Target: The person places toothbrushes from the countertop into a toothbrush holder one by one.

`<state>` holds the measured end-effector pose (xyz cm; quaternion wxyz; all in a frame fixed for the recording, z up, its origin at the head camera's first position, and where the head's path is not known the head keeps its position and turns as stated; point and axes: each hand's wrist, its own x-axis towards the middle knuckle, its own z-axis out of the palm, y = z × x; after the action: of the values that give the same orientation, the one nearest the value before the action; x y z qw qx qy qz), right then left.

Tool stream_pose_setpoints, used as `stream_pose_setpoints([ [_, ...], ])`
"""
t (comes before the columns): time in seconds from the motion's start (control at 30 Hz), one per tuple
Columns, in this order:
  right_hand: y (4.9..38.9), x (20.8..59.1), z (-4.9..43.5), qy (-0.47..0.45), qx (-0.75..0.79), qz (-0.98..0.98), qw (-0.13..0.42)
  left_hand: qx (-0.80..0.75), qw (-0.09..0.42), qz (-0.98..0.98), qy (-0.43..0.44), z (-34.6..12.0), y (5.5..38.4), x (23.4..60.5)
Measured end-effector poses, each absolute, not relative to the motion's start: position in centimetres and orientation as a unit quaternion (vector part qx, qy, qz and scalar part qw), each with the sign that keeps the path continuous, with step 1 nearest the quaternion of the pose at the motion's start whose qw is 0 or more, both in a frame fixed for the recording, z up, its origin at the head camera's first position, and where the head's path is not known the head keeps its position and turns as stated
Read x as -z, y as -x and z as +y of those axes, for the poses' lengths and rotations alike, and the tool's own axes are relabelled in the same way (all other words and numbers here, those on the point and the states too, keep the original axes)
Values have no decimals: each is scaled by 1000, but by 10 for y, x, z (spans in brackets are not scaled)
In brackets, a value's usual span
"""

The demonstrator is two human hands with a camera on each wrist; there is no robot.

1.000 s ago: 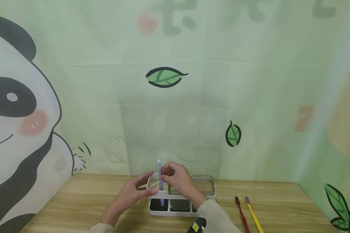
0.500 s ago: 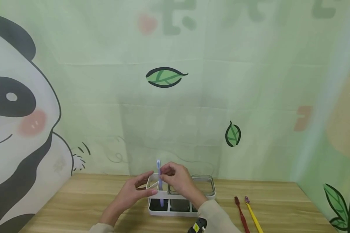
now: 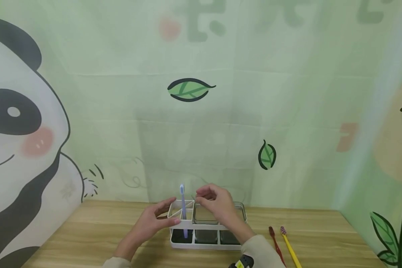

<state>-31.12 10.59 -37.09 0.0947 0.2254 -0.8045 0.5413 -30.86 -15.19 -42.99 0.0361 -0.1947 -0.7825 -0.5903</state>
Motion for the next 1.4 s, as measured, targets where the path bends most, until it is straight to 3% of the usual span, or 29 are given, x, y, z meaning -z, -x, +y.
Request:
stream_pose_setpoints([
  [0.73, 276, 364, 191, -132, -564, -803, 144, 593, 44, -781, 192, -152, 305, 431],
  [1.4, 259, 378, 246, -4, -584, -807, 88, 598, 43, -777, 195, -151, 308, 431],
])
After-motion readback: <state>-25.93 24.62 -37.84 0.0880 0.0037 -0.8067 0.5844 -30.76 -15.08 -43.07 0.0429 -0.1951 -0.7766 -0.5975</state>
